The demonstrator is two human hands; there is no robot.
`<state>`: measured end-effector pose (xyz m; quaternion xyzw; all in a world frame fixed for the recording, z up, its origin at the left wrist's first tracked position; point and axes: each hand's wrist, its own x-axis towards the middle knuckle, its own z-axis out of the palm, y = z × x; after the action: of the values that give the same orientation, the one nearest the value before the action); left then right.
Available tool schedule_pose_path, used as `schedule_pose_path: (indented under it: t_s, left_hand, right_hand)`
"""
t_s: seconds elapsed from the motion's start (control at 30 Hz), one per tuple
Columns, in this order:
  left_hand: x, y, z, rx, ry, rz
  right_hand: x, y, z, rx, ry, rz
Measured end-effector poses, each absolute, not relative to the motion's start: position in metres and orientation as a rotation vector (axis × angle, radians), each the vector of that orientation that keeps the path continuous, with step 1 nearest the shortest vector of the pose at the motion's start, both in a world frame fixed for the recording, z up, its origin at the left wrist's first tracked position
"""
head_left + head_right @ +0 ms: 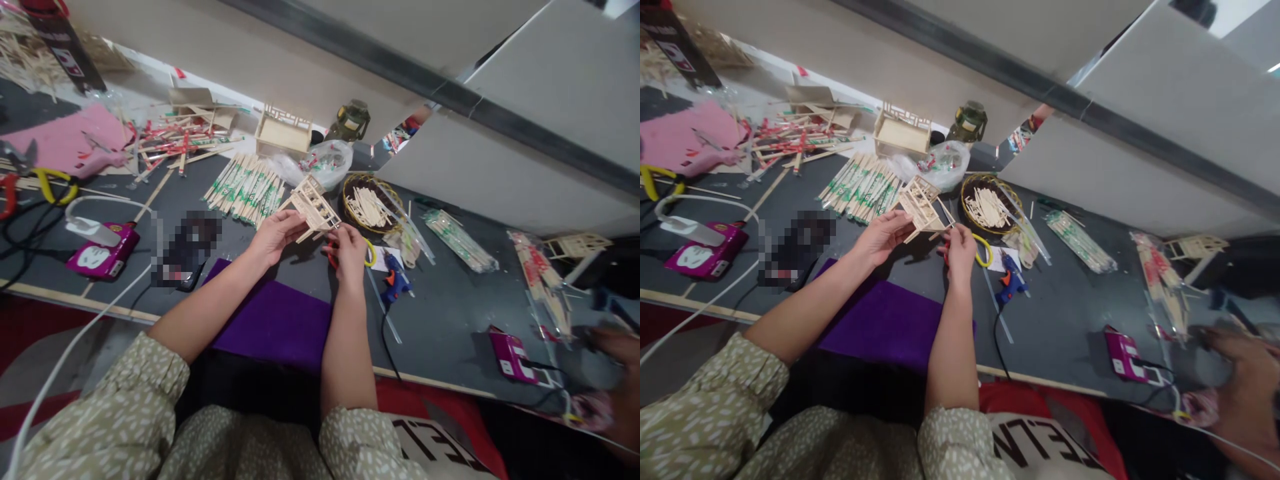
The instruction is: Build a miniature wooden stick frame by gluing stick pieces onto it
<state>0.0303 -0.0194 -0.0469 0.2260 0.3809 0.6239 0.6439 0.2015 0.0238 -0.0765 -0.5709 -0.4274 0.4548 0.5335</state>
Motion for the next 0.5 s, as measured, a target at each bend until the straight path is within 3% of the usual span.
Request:
schedule_pose_path:
  t_s: [0.13, 0.5]
  left_hand:
    - [0.034, -0.023, -0.04, 0.446, 0.831, 1.516]
    - [0.044, -0.028, -0.04, 0.828, 0.927, 1.577]
  right_hand:
    - [0.198, 0.014, -0.06, -1.253, -1.134, 0.691]
    - [0.181, 0.001, -0.048, -0.976, -1.318, 0.971]
